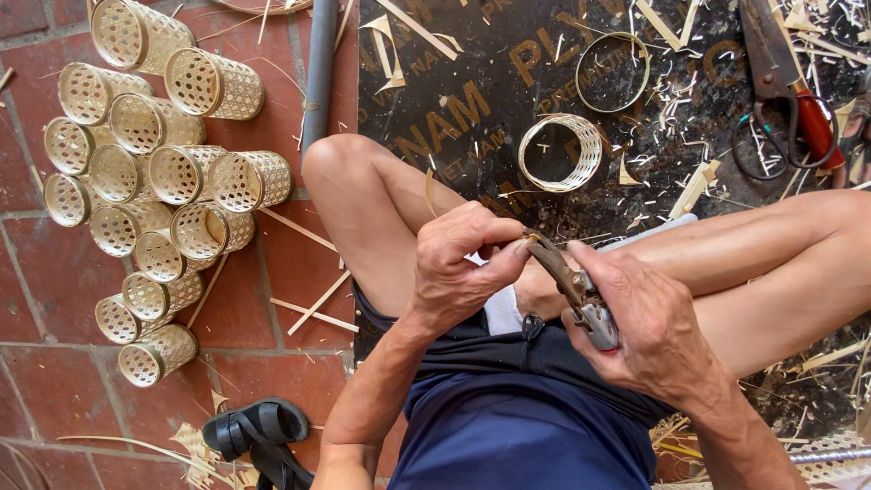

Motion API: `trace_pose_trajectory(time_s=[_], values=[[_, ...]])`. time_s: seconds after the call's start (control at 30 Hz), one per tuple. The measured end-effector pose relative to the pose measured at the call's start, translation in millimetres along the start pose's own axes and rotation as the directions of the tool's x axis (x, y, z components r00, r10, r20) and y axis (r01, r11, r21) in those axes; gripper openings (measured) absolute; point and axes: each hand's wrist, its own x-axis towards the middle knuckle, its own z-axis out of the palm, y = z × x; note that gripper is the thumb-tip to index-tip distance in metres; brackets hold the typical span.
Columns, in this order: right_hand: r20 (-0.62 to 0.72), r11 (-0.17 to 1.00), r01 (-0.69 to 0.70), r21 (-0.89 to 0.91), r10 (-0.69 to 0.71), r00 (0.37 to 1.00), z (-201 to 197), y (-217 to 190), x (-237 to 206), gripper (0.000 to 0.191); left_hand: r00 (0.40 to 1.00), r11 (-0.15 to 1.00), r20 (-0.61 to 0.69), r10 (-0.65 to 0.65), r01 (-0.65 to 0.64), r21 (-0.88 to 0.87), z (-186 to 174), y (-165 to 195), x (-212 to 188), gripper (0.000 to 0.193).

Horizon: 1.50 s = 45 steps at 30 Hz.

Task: The person sits on the floor assembling woven bamboo lampshade/basket bodies. They press and fit bamboo rims onto the woven cylinders, bend thin bamboo strips around a gray plastic pipe to form rims, and attach the rims to the basket bodies, adding finished pieces to a pile of completed baskets.

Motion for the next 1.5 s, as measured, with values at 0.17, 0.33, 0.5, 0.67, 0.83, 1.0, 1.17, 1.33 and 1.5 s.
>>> trace_pose_trajectory(time_s=[0.17, 0.33, 0.5, 0.67, 0.83, 1.0, 1.17, 1.33, 1.5], values=[[0.031, 0.997, -0.01, 0.073, 0.008, 0.999, -2, 0, -1, 0.067, 0.997, 0.997, 0.03, 0.069, -0.069, -0.022, -4, -4, -1, 0.016], [0.028, 0.996, 0.027, 0.081, -0.029, 0.999, 6, 14, -12, 0.059, 0.994, 0.995, 0.049, 0.097, -0.096, -0.03, -7, -4, -2, 0.016], [-0.127, 0.997, 0.079, 0.007, -0.077, 0.989, 17, 60, -28, 0.05, 0.995, 0.996, 0.06, 0.084, -0.081, -0.045, -9, -2, -2, 0.015], [-0.279, 0.8, -0.513, -0.312, 0.439, 0.854, 4, 190, 9, 0.057, 0.999, 0.945, 0.033, -0.037, 0.046, -0.322, -35, 14, -9, 0.013], [-0.242, 0.546, -0.744, -0.385, 0.718, 0.652, 14, 277, 17, 0.08, 0.988, 0.736, -0.119, 0.097, -0.152, -0.659, -52, 23, -8, 0.012], [-0.271, 0.466, -0.441, -0.767, 0.387, 0.881, 15, 242, 7, 0.084, 0.956, 0.459, -0.235, 0.177, -0.291, -0.839, -55, 20, -5, 0.02], [0.003, 0.567, -0.335, 0.753, 0.506, 0.862, 22, 138, -16, 0.041, 0.974, 0.301, -0.218, 0.069, -0.228, -0.926, -51, 8, -8, 0.023], [-0.18, -0.017, 0.209, 0.978, 0.44, 0.88, 34, 87, -57, 0.041, 0.99, 0.147, -0.135, -0.042, -0.127, -0.981, -19, -11, -14, 0.023], [-0.318, 0.08, 0.308, 0.948, 0.268, 0.909, 5, 87, -44, 0.028, 0.997, 0.32, 0.041, 0.064, 0.019, -0.947, -13, -21, -2, 0.018]])
